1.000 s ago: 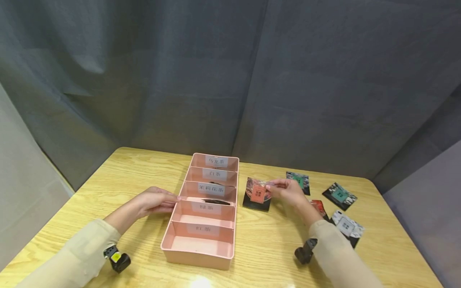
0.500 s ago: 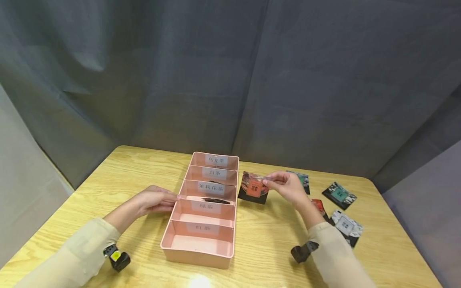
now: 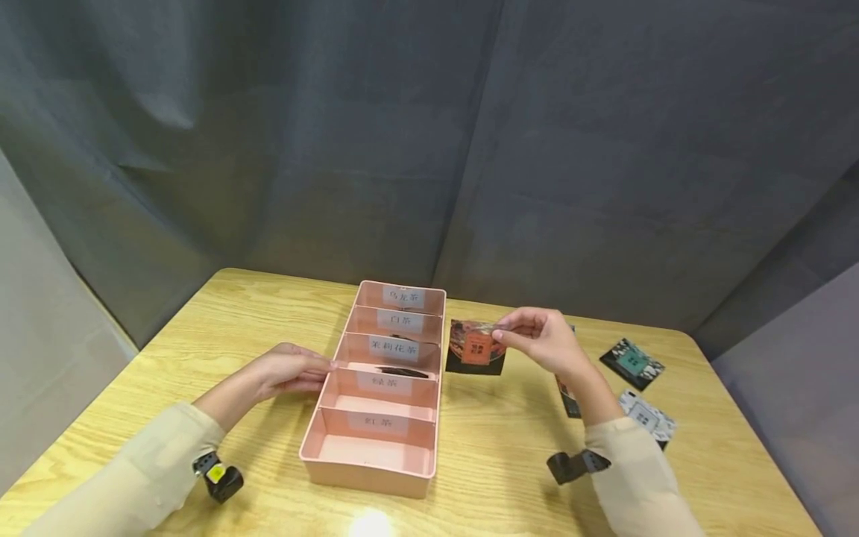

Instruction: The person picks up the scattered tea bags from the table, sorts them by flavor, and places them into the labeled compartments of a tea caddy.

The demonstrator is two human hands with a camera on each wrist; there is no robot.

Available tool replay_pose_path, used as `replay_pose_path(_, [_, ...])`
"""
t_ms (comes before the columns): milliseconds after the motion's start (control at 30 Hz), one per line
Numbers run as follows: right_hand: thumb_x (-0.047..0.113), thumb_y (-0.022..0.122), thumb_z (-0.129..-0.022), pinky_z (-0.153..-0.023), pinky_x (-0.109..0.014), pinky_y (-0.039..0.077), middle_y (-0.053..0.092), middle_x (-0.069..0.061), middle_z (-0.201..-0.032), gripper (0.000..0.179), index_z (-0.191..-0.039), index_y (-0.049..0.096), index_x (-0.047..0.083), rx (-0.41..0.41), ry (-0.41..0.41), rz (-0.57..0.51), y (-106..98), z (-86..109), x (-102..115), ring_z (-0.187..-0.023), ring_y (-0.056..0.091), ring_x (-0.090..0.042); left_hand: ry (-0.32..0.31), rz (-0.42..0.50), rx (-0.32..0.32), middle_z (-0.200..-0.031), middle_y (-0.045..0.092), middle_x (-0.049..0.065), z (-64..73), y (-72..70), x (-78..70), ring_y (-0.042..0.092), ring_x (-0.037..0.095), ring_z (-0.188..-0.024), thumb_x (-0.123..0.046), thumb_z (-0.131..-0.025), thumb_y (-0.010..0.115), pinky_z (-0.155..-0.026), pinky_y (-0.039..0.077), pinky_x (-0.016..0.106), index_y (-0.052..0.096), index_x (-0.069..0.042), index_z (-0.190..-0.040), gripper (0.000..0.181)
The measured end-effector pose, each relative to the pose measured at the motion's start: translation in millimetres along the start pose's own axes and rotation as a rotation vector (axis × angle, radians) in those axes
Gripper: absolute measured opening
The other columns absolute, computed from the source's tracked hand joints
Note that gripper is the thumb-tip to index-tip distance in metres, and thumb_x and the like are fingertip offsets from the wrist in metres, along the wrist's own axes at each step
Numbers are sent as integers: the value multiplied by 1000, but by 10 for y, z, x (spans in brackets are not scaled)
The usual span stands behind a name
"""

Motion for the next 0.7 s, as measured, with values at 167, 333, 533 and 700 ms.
replay_pose_path(167, [21,68,-91,-71,-22,59,68,12,-84,24,-102,65,0,29,-34,19,12,72,148,-77,66,-7,-1,-9,-3,-100,74,17,5,4,-4,72,15,-85,-9,-89,65,-85,62,31,60,14,-113,34])
replay_pose_path(333, [20,68,-90,-69,-23,59,68,9,-84,24,-102,65,-1,49,-47,21,66,131,269,-75,66,-9,-4,-11,-1,-99,74,15,5,16,2,72,14,-85,-9,-89,66,-85,62,31,61,14,-113,34])
replay_pose_path(533, [12,67,-90,-61,-22,57,68,10,-81,16,-98,65,-2,56,-139,42,109,179,445,-69,65,-6,2,3,2,-100,74,17,-12,22,18,72,16,-87,-8,-89,65,-83,62,30,60,14,-113,33])
replay_pose_path(700, [9,67,-89,-59,-23,57,69,9,-81,14,-97,64,-3,85,-168,7,164,232,577,-68,65,-7,3,2,-1,-101,74,17,-25,15,21,72,17,-89,-8,-89,65,-83,62,30,60,14,-112,32])
Point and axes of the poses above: each hand's wrist, its own z-axis away from the middle knuckle, its own y-axis out of the palm, x = y × z, the point moved 5 cm from there along -z, towards the middle knuckle
